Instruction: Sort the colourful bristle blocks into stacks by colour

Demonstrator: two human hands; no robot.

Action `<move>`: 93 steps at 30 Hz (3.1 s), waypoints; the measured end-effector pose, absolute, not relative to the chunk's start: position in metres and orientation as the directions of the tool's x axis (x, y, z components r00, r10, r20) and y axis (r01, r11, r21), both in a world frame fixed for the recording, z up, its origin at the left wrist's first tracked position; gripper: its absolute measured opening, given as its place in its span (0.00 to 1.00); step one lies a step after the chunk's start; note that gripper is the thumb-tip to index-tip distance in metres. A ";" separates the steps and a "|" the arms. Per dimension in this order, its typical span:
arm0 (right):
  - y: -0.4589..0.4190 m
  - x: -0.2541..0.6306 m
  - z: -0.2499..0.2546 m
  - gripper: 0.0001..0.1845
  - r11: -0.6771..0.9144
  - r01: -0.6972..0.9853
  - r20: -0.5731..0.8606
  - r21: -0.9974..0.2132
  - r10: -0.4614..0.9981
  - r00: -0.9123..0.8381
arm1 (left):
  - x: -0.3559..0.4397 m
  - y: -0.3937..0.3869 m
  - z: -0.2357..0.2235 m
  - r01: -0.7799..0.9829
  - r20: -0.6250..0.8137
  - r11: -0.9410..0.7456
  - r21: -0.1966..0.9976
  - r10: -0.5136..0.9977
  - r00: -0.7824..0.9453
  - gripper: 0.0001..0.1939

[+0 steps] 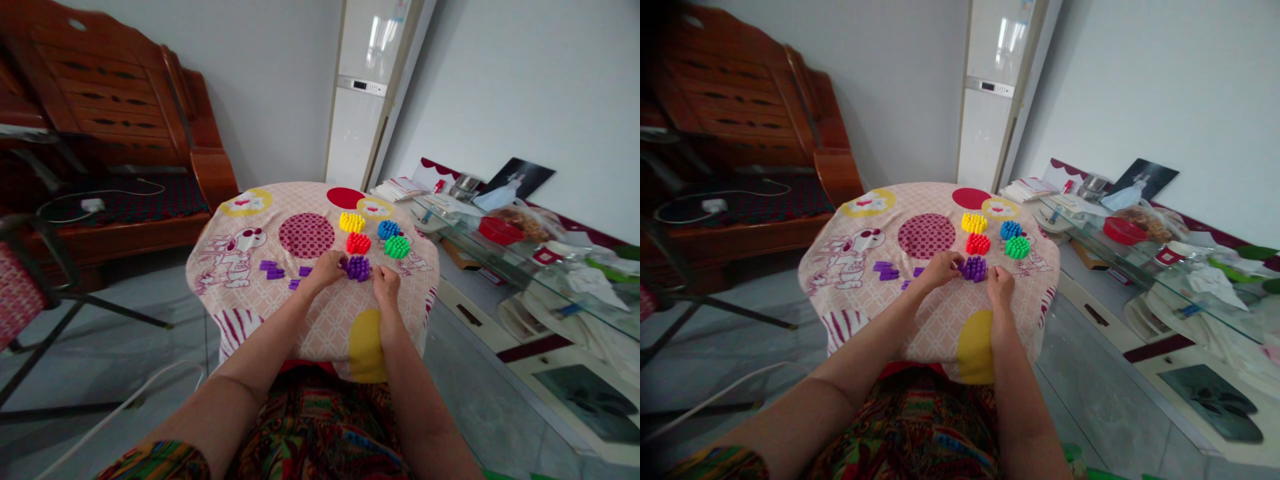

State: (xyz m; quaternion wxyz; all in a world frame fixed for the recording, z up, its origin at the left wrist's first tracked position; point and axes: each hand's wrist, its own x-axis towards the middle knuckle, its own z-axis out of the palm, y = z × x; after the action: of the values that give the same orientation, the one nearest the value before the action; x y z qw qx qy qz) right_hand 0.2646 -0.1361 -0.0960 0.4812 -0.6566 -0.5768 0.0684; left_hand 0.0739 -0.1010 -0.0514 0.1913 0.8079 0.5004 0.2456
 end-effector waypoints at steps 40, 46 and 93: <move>-0.137 0.263 -0.092 0.19 0.112 0.675 0.436 -0.729 0.836 0.333 | 0.009 -0.100 -0.036 0.855 0.144 -0.343 0.389 0.939 0.312 0.08; -0.138 0.263 -0.093 0.20 0.115 0.679 0.444 -0.726 0.832 0.334 | 0.047 -0.111 -0.042 0.626 0.228 -0.437 0.646 0.893 0.388 0.12; -0.137 0.264 -0.094 0.20 0.121 0.676 0.443 -0.727 0.835 0.326 | 0.050 -0.135 -0.031 0.639 0.222 -0.387 0.665 0.919 0.326 0.02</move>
State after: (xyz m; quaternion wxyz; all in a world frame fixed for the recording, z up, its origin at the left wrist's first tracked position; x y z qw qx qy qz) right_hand 0.2636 -0.1369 -0.0940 0.4801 -0.6576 -0.5746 0.0828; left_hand 0.0496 -0.1352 -0.0312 0.2375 0.7787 0.5002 0.2950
